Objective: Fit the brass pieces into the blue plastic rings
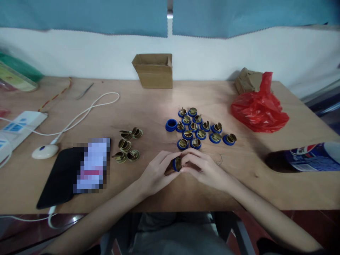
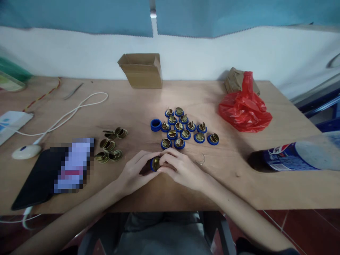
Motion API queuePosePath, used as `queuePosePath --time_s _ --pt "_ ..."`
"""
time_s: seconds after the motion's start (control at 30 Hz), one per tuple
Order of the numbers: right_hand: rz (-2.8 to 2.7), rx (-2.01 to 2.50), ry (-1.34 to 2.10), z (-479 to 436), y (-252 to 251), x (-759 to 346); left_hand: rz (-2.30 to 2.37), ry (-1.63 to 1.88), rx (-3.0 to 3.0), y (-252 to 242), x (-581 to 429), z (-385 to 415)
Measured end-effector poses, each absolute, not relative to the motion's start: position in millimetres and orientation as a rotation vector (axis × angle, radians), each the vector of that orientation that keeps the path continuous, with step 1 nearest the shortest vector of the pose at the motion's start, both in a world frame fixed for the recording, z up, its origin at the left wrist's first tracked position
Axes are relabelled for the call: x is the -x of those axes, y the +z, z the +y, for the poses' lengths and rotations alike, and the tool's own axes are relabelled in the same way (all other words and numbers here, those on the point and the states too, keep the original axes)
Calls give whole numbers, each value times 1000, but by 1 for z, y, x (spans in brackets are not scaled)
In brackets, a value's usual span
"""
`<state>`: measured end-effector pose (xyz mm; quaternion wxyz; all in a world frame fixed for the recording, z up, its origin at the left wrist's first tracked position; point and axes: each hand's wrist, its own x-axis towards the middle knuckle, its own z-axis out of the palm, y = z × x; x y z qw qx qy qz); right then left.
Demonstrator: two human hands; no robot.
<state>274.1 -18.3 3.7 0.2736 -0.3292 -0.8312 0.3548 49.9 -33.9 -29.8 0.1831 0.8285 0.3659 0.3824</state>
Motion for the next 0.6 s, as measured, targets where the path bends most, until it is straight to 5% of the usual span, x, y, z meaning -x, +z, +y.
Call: queuePosePath --time_s 0.6 --pt "-2167 860 878 -22 0 -269 963 1093 -2395 -25 -51 -34"
